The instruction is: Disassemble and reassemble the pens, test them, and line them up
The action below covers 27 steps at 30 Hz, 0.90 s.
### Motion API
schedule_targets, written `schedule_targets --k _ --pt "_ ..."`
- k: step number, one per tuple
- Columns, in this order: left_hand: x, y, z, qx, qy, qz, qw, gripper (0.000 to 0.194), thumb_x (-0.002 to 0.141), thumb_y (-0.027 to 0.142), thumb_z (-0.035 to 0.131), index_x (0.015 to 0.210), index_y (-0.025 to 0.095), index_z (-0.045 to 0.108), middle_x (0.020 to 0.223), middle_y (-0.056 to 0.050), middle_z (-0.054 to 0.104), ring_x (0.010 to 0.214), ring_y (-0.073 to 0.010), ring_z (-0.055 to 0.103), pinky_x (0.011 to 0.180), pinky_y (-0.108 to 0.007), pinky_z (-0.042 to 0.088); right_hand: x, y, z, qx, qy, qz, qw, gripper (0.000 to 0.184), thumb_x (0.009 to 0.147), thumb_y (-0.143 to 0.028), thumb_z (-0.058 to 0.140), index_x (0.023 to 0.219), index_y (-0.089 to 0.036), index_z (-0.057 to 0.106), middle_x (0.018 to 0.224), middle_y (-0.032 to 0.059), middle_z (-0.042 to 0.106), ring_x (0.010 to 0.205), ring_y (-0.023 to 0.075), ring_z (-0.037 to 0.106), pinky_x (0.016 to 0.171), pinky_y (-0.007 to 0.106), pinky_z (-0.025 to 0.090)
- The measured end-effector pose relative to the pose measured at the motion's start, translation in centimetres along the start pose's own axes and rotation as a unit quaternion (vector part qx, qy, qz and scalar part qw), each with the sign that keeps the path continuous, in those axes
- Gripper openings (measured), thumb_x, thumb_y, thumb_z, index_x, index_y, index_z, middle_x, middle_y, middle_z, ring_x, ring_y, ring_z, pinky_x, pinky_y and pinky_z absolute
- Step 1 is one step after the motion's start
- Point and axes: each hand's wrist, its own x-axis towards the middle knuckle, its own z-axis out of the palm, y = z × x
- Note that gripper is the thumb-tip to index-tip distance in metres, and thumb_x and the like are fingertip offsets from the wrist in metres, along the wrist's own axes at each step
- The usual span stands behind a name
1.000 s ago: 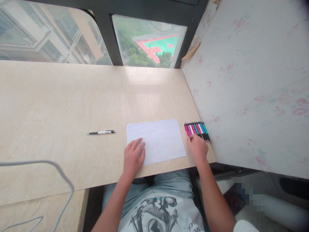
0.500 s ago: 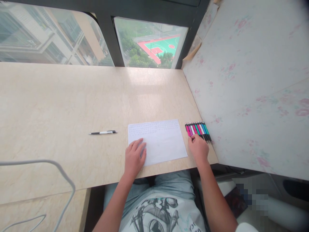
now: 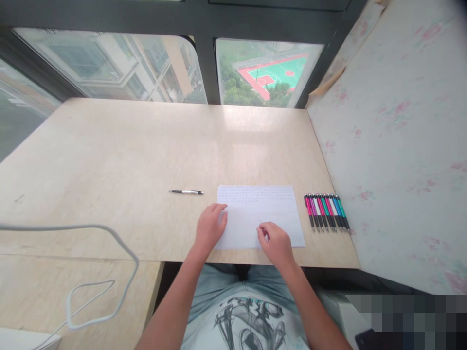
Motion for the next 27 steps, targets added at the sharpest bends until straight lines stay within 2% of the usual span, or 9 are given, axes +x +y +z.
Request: schedule_targets --k 1,3,6,9,13,19,22,25,27 --pt "0.3 -1.0 -0.8 0.026 0.019 -0.032 0.999 0.025 0.091 0.019 0.048 0.111 0.018 0.063 0.101 -0.011 0.068 0.097 -0.0276 0.064 0.085 -0.041 0.052 -0.2 -0.5 0.3 0.012 -0.009 -0.008 1.000 0.021 0.093 -0.024 0.046 0.085 -0.020 0.064 0.076 0.0030 0.067 0.070 0.0166 0.060 0.068 0.026 0.039" --pt "1.1 -3.3 -2.6 0.089 0.053 -0.067 0.992 0.030 0.090 0.015 0.047 0.115 0.015 0.062 0.107 -0.012 0.066 0.099 -0.0295 0.063 0.085 -0.042 0.051 -0.5 -1.1 0.6 0.029 -0.021 -0.018 0.999 0.021 0.094 -0.024 0.046 0.085 -0.020 0.064 0.075 0.0027 0.066 0.070 0.0165 0.060 0.068 0.026 0.040" --pt "2.3 -6.5 -4.9 0.130 0.060 -0.057 0.988 0.035 0.089 0.011 0.046 0.121 0.011 0.058 0.125 -0.015 0.059 0.113 -0.0331 0.056 0.094 -0.046 0.046 -0.8 -1.0 0.6 0.039 -0.021 -0.021 0.999 0.021 0.094 -0.023 0.046 0.084 -0.020 0.064 0.074 0.0024 0.065 0.070 0.0164 0.059 0.068 0.026 0.040" --pt "3.1 -8.5 -6.0 0.171 0.043 -0.011 0.984 0.028 0.090 0.013 0.047 0.115 0.012 0.061 0.120 -0.012 0.062 0.114 -0.0323 0.054 0.098 -0.045 0.045 -0.8 -0.2 0.2 0.037 -0.006 -0.011 0.999 0.020 0.094 -0.024 0.046 0.085 -0.020 0.064 0.075 0.0020 0.065 0.067 0.0157 0.057 0.067 0.026 0.041" --pt "3.4 -9.2 -6.1 0.219 0.002 -0.005 0.976 0.023 0.096 0.021 0.043 0.107 0.014 0.062 0.106 -0.010 0.063 0.103 -0.0287 0.057 0.083 -0.039 0.050 -0.4 1.0 -0.6 0.032 0.013 0.014 0.999 0.022 0.093 -0.025 0.046 0.083 -0.020 0.065 0.075 0.0024 0.066 0.066 0.0156 0.057 0.067 0.026 0.041" --pt "3.5 -9.0 -6.7 0.225 -0.044 0.006 0.973 0.020 0.094 0.021 0.044 0.092 0.015 0.063 0.089 -0.008 0.063 0.082 -0.0240 0.059 0.066 -0.032 0.048 -0.3 2.0 -0.9 0.049 0.025 0.041 0.998 0.021 0.092 -0.026 0.047 0.084 -0.020 0.065 0.079 0.0033 0.068 0.066 0.0157 0.059 0.069 0.027 0.044" --pt "3.3 -8.6 -8.0 0.162 -0.091 0.001 0.983 0.016 0.091 0.023 0.047 0.090 0.019 0.062 0.085 -0.007 0.063 0.079 -0.0237 0.060 0.065 -0.032 0.047 -0.4 2.2 -0.3 0.061 0.025 0.056 0.996 0.022 0.092 -0.028 0.047 0.083 -0.020 0.065 0.078 0.0037 0.068 0.067 0.0163 0.060 0.068 0.027 0.045" --pt "2.2 -7.1 -8.9 -0.023 -0.121 -0.028 0.992 0.016 0.091 0.033 0.050 0.094 0.021 0.060 0.088 -0.006 0.066 0.079 -0.0221 0.062 0.068 -0.032 0.049 -0.6 2.3 0.4 0.069 0.037 0.065 0.995 0.023 0.092 -0.028 0.047 0.083 -0.019 0.066 0.077 0.0039 0.068 0.065 0.0163 0.060 0.067 0.027 0.046" --pt "0.9 -5.3 -8.3 -0.179 -0.133 -0.049 0.974 0.018 0.091 0.037 0.051 0.094 0.022 0.059 0.089 -0.005 0.066 0.081 -0.0211 0.063 0.068 -0.032 0.051 -0.7 2.3 0.6 0.077 0.055 0.055 0.994 0.025 0.093 -0.028 0.045 0.086 -0.019 0.067 0.079 0.0046 0.069 0.066 0.0161 0.059 0.068 0.028 0.047"
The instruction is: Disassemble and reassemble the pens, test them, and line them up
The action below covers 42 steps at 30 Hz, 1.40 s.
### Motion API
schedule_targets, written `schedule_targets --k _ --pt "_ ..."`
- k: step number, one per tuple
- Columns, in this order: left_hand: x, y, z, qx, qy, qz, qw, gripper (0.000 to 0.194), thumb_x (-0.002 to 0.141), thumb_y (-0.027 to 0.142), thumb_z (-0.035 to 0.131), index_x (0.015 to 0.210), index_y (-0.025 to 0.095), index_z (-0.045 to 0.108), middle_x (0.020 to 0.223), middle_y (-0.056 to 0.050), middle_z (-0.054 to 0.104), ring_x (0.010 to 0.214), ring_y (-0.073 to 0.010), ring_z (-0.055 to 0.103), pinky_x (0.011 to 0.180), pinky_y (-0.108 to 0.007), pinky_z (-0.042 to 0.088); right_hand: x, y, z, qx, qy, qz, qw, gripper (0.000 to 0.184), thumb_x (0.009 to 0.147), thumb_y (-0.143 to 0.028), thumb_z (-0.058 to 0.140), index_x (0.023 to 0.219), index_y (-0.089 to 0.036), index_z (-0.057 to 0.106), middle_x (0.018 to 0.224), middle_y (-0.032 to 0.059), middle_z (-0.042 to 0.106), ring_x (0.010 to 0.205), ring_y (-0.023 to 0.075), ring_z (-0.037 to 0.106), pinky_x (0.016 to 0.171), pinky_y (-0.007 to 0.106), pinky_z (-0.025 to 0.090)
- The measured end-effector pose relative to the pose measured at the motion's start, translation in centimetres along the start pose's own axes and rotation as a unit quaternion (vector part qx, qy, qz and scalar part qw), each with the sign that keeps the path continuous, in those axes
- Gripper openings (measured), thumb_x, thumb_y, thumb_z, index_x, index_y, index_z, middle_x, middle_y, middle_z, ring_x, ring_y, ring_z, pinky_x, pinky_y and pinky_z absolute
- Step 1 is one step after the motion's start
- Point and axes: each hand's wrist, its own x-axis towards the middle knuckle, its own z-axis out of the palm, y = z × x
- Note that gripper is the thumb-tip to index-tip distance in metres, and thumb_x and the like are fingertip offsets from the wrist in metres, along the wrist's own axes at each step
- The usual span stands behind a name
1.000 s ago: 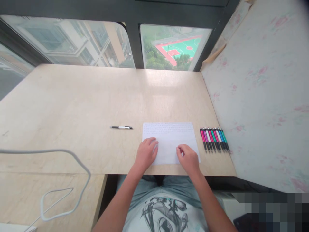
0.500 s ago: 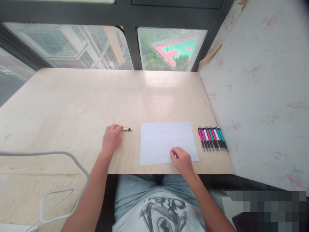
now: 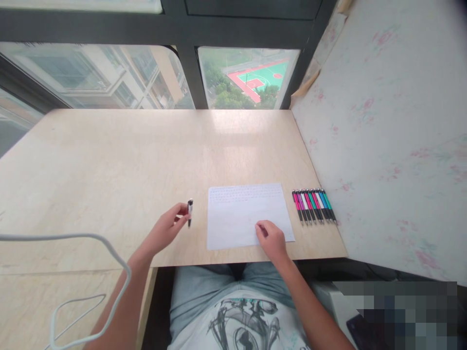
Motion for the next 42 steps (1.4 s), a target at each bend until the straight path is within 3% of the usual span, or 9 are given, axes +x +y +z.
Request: schedule_targets --k 2,4,8,11,14,21,27,31,42 --pt "-1.2 1.3 2.7 -0.161 0.000 -0.008 0.987 0.021 0.088 0.039 0.057 0.096 0.020 0.061 0.090 -0.006 0.066 0.077 -0.0197 0.063 0.066 -0.032 0.053 0.0 -0.2 0.1 0.016 0.018 -0.011 1.000 0.026 0.095 -0.029 0.044 0.090 -0.018 0.067 0.082 0.0057 0.069 0.068 0.0162 0.059 0.069 0.028 0.047" --pt "-2.3 2.4 6.1 -0.287 0.040 -0.055 0.956 0.024 0.084 0.040 0.063 0.095 0.019 0.063 0.095 -0.007 0.066 0.073 -0.0169 0.062 0.067 -0.032 0.054 0.1 -0.5 -0.1 0.033 0.028 -0.015 0.999 0.028 0.096 -0.031 0.043 0.093 -0.018 0.067 0.083 0.0060 0.069 0.069 0.0163 0.059 0.069 0.028 0.047" --pt "-3.2 4.4 12.4 -0.489 0.117 -0.155 0.850 0.028 0.075 0.038 0.075 0.093 0.020 0.062 0.098 -0.005 0.068 0.086 -0.0171 0.064 0.070 -0.029 0.054 0.4 -1.6 -0.4 0.124 -0.015 -0.005 0.992 0.033 0.097 -0.037 0.043 0.086 -0.019 0.068 0.075 0.0040 0.067 0.067 0.0160 0.059 0.066 0.027 0.046" --pt "-2.9 5.6 14.8 -0.558 0.128 -0.187 0.798 0.030 0.073 0.035 0.078 0.095 0.021 0.062 0.101 -0.004 0.068 0.091 -0.0157 0.065 0.074 -0.026 0.054 0.4 -2.4 -0.3 0.232 -0.073 0.030 0.969 0.042 0.099 -0.042 0.037 0.080 -0.018 0.066 0.067 0.0023 0.065 0.061 0.0150 0.058 0.060 0.025 0.045" --pt "-2.3 6.4 15.4 -0.586 0.121 -0.195 0.777 0.030 0.073 0.031 0.078 0.096 0.021 0.062 0.101 -0.004 0.068 0.095 -0.0160 0.065 0.078 -0.027 0.054 0.4 -3.0 -0.1 0.260 -0.097 0.054 0.959 0.045 0.098 -0.046 0.040 0.073 -0.018 0.065 0.062 0.0010 0.062 0.057 0.0141 0.055 0.057 0.024 0.043" --pt "-2.3 6.6 15.8 -0.606 0.094 -0.181 0.769 0.027 0.076 0.031 0.077 0.097 0.021 0.063 0.098 -0.003 0.067 0.090 -0.0169 0.067 0.077 -0.027 0.053 0.5 -2.7 -0.3 0.238 -0.086 0.102 0.962 0.048 0.095 -0.048 0.046 0.059 -0.019 0.057 0.049 -0.0043 0.046 0.049 0.0115 0.044 0.051 0.023 0.033" --pt "-3.2 6.0 16.3 -0.560 0.008 -0.139 0.817 0.032 0.080 0.035 0.073 0.107 0.018 0.070 0.082 -0.004 0.069 0.077 -0.0165 0.064 0.077 -0.029 0.049 0.5 -2.4 -0.3 0.265 -0.130 0.103 0.950 0.056 0.096 -0.053 0.042 0.053 -0.019 0.050 0.048 -0.0038 0.042 0.050 0.0116 0.042 0.053 0.024 0.032" --pt "-2.8 5.8 16.6 -0.511 0.032 -0.150 0.846 0.029 0.079 0.040 0.072 0.096 0.015 0.074 0.078 -0.007 0.072 0.078 -0.0194 0.063 0.076 -0.031 0.047 0.7 -2.6 0.1 0.253 -0.121 0.099 0.955 0.055 0.096 -0.052 0.042 0.053 -0.019 0.051 0.048 -0.0040 0.041 0.049 0.0116 0.040 0.052 0.025 0.031" --pt "-2.4 6.8 18.1 -0.616 0.076 -0.206 0.756 0.030 0.077 0.042 0.075 0.086 0.013 0.073 0.070 -0.005 0.070 0.062 -0.0111 0.056 0.059 -0.022 0.040 0.5 -2.8 -0.2 0.122 -0.040 -0.064 0.990 0.042 0.095 -0.033 0.048 0.055 -0.020 0.048 0.055 -0.0030 0.043 0.054 0.0116 0.040 0.055 0.027 0.030"
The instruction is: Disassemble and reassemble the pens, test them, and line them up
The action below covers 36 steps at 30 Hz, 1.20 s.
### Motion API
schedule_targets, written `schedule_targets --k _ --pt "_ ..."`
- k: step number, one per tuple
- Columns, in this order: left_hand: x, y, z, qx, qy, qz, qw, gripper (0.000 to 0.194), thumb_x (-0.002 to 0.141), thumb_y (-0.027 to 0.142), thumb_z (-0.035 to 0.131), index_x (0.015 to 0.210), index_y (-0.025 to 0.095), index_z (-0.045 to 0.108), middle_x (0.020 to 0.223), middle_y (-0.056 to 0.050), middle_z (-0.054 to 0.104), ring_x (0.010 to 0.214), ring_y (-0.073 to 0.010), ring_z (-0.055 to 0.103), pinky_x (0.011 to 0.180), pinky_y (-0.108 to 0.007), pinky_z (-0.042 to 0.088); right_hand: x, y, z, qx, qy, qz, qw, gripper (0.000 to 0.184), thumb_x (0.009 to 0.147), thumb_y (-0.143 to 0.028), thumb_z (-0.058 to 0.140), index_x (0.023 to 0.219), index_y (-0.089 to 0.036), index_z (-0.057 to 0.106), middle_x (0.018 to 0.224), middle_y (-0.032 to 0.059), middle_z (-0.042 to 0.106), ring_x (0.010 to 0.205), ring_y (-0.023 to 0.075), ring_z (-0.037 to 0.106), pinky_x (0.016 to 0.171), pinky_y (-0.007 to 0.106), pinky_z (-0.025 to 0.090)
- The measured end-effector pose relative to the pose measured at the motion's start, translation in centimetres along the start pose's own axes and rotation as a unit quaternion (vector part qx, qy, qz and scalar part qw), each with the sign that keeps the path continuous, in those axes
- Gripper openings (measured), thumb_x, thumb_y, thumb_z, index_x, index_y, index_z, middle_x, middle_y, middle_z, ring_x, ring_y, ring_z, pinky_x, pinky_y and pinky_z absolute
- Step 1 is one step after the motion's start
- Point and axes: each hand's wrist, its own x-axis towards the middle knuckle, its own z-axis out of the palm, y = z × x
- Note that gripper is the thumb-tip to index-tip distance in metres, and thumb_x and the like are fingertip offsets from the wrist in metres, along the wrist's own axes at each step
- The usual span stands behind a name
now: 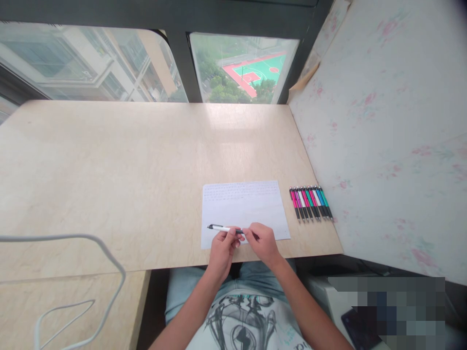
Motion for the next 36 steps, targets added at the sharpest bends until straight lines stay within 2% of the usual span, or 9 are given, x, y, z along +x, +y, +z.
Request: schedule_targets --k 3,7,9,15,22,26,29,31,36 --pt "-0.2 0.2 0.1 -0.006 0.015 0.002 1.000 0.030 0.075 0.040 0.077 0.084 0.012 0.073 0.071 -0.005 0.070 0.062 -0.0107 0.056 0.059 -0.022 0.041 0.2 -0.3 -0.6 0.018 -0.019 -0.023 0.999 0.032 0.094 -0.031 0.051 0.064 -0.020 0.057 0.061 -0.0010 0.053 0.058 0.0128 0.046 0.058 0.027 0.035" --pt "-0.5 0.5 0.1 -0.004 0.013 0.021 1.000 0.029 0.076 0.039 0.077 0.086 0.012 0.073 0.073 -0.005 0.069 0.065 -0.0111 0.057 0.060 -0.022 0.042 0.0 -0.6 -0.9 0.095 -0.026 0.001 0.995 0.014 0.089 -0.031 0.058 0.084 -0.020 0.065 0.078 0.0028 0.066 0.069 0.0152 0.058 0.058 0.025 0.042" --pt "-0.8 0.6 0.0 0.001 0.010 0.033 0.999 0.030 0.075 0.040 0.077 0.087 0.012 0.073 0.074 -0.005 0.070 0.066 -0.0118 0.058 0.062 -0.023 0.043 -0.2 -0.6 -0.9 0.121 -0.013 0.022 0.992 0.015 0.087 -0.033 0.060 0.092 -0.020 0.066 0.085 0.0042 0.068 0.074 0.0165 0.062 0.057 0.024 0.044" --pt "-1.5 0.4 0.1 0.029 0.009 0.045 0.999 0.032 0.074 0.040 0.078 0.090 0.012 0.074 0.074 -0.007 0.071 0.071 -0.0148 0.062 0.064 -0.024 0.044 -0.6 -0.5 -1.1 0.092 -0.026 0.073 0.993 0.043 0.096 -0.040 0.046 0.061 -0.019 0.060 0.056 -0.0005 0.059 0.056 0.0140 0.057 0.057 0.025 0.042" --pt "-2.4 -0.3 -0.1 0.012 0.015 0.029 0.999 0.031 0.074 0.039 0.078 0.089 0.012 0.074 0.076 -0.007 0.071 0.072 -0.0139 0.062 0.066 -0.024 0.045 -1.7 -0.6 -1.7 0.121 -0.019 0.058 0.991 0.011 0.084 -0.031 0.062 0.083 -0.020 0.066 0.083 0.0030 0.069 0.078 0.0175 0.064 0.061 0.024 0.047" --pt "-3.0 -0.5 -0.3 0.004 0.010 0.027 1.000 0.031 0.074 0.037 0.078 0.091 0.011 0.074 0.077 -0.007 0.071 0.073 -0.0140 0.063 0.066 -0.023 0.046 -2.6 -0.8 -1.4 0.148 -0.021 0.082 0.985 0.018 0.085 -0.036 0.062 0.091 -0.020 0.066 0.083 0.0031 0.068 0.078 0.0175 0.064 0.060 0.024 0.047" --pt "-3.3 -0.5 -0.4 0.005 0.019 0.028 0.999 0.032 0.073 0.037 0.079 0.091 0.011 0.073 0.076 -0.007 0.071 0.073 -0.0144 0.064 0.066 -0.023 0.046 -3.1 -1.0 -1.2 0.148 -0.042 0.106 0.982 0.039 0.095 -0.045 0.047 0.071 -0.019 0.063 0.063 0.0006 0.063 0.060 0.0145 0.059 0.057 0.025 0.044" --pt "-3.5 -0.4 -0.4 0.009 0.020 0.031 0.999 0.032 0.073 0.038 0.079 0.091 0.011 0.073 0.075 -0.007 0.071 0.073 -0.0142 0.064 0.066 -0.023 0.046 -3.3 -1.1 -1.2 0.144 -0.042 0.109 0.983 0.045 0.096 -0.046 0.044 0.065 -0.019 0.061 0.055 -0.0010 0.058 0.053 0.0133 0.054 0.056 0.025 0.043" --pt "-3.9 -0.2 -0.4 0.009 0.018 0.039 0.999 0.033 0.073 0.039 0.079 0.091 0.012 0.073 0.077 -0.006 0.071 0.073 -0.0144 0.065 0.065 -0.023 0.046 -3.6 -0.9 -1.2 0.150 -0.025 0.096 0.984 0.021 0.087 -0.038 0.058 0.082 -0.019 0.067 0.076 0.0024 0.068 0.070 0.0170 0.062 0.058 0.026 0.046"
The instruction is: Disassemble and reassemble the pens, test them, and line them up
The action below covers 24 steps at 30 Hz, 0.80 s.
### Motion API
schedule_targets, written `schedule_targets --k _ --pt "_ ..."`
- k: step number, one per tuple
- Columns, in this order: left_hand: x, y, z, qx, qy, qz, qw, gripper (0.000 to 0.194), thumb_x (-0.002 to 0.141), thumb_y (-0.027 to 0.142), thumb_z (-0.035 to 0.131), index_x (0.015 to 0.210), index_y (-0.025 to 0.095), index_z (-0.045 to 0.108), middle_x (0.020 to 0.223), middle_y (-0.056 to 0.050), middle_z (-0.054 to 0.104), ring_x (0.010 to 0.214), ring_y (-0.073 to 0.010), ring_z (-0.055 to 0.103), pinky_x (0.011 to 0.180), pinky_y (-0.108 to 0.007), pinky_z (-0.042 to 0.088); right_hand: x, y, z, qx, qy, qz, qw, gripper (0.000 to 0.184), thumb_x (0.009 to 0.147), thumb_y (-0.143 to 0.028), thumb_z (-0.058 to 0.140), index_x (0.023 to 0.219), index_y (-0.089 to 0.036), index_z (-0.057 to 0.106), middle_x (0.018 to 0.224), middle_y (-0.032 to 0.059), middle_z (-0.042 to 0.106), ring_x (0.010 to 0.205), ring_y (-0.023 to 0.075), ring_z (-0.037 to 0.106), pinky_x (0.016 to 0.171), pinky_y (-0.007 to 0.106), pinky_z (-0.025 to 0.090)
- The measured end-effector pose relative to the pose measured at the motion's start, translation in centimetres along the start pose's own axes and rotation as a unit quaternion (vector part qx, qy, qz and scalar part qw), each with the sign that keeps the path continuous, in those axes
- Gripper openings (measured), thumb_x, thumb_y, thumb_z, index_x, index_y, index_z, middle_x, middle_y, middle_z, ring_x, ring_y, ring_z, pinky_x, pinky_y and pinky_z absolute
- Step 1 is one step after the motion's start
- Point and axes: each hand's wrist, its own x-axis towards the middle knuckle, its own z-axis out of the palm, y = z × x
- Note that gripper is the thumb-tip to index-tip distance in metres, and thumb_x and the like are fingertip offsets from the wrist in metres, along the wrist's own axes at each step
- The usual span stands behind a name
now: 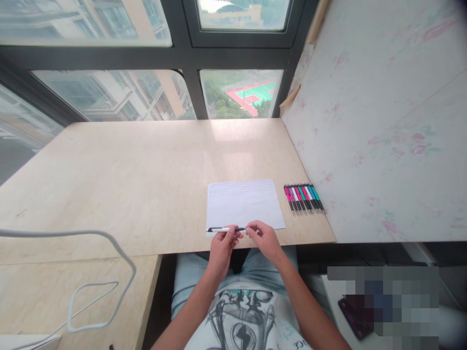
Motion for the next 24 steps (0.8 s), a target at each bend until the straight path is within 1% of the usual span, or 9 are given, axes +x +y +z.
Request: schedule_targets --k 3,8,12,15,17,19,21,24 --pt "-0.1 0.0 -0.2 0.004 -0.001 0.000 1.000 0.035 0.072 0.040 0.079 0.091 0.012 0.073 0.076 -0.007 0.071 0.074 -0.0155 0.066 0.065 -0.024 0.046 -0.1 0.2 0.1 0.004 0.014 0.001 1.000 0.016 0.083 -0.034 0.061 0.087 -0.020 0.067 0.086 0.0044 0.070 0.078 0.0189 0.064 0.059 0.026 0.048" --pt "0.2 0.1 -0.8 -0.006 -0.005 0.006 1.000 0.034 0.073 0.038 0.079 0.094 0.012 0.072 0.076 -0.006 0.072 0.075 -0.0147 0.067 0.066 -0.024 0.046 0.0 0.1 0.2 0.015 0.039 0.005 0.999 0.016 0.082 -0.032 0.061 0.088 -0.019 0.067 0.086 0.0057 0.070 0.079 0.0195 0.065 0.062 0.027 0.050" --pt "0.5 0.4 -1.0 -0.015 0.004 0.006 1.000 0.032 0.074 0.037 0.079 0.094 0.012 0.072 0.076 -0.006 0.072 0.074 -0.0134 0.067 0.068 -0.023 0.047 0.5 -0.1 0.0 -0.025 0.079 0.000 0.997 0.018 0.082 -0.032 0.061 0.088 -0.018 0.068 0.086 0.0073 0.071 0.080 0.0209 0.066 0.063 0.029 0.052" --pt "0.7 0.8 -1.0 -0.020 0.012 0.005 1.000 0.032 0.073 0.037 0.079 0.093 0.012 0.072 0.076 -0.006 0.073 0.075 -0.0132 0.067 0.068 -0.022 0.047 1.2 -0.1 -0.4 -0.062 0.101 -0.020 0.993 0.019 0.086 -0.033 0.057 0.086 -0.018 0.070 0.085 0.0077 0.072 0.079 0.0210 0.067 0.065 0.030 0.053" --pt "0.7 1.0 -1.1 -0.022 0.013 0.009 1.000 0.033 0.073 0.037 0.080 0.092 0.012 0.072 0.077 -0.006 0.073 0.075 -0.0134 0.067 0.068 -0.022 0.047 2.0 0.0 -0.6 -0.101 0.103 -0.046 0.989 0.020 0.088 -0.031 0.055 0.085 -0.018 0.070 0.084 0.0073 0.073 0.078 0.0206 0.067 0.066 0.030 0.054" --pt "0.7 1.1 -1.3 -0.024 0.013 0.014 1.000 0.033 0.072 0.038 0.080 0.092 0.012 0.072 0.078 -0.006 0.073 0.075 -0.0135 0.068 0.068 -0.022 0.048 3.1 0.1 -0.4 -0.164 0.094 -0.082 0.979 0.019 0.089 -0.027 0.053 0.086 -0.019 0.070 0.085 0.0071 0.073 0.077 0.0196 0.067 0.067 0.030 0.053" --pt "0.7 1.2 -1.5 -0.027 0.014 0.017 0.999 0.033 0.073 0.038 0.079 0.093 0.012 0.072 0.079 -0.006 0.073 0.075 -0.0136 0.068 0.068 -0.023 0.048 4.5 0.3 0.2 -0.221 0.079 -0.113 0.966 0.017 0.089 -0.023 0.052 0.087 -0.019 0.069 0.085 0.0066 0.072 0.074 0.0182 0.065 0.068 0.030 0.052" --pt "0.9 1.4 -1.6 -0.025 0.023 0.024 0.999 0.033 0.074 0.038 0.078 0.094 0.013 0.072 0.079 -0.007 0.073 0.076 -0.0144 0.068 0.069 -0.023 0.049 7.0 0.4 1.5 -0.257 0.050 -0.132 0.956 0.014 0.086 -0.015 0.054 0.083 -0.019 0.067 0.080 0.0044 0.068 0.070 0.0168 0.061 0.069 0.028 0.048"
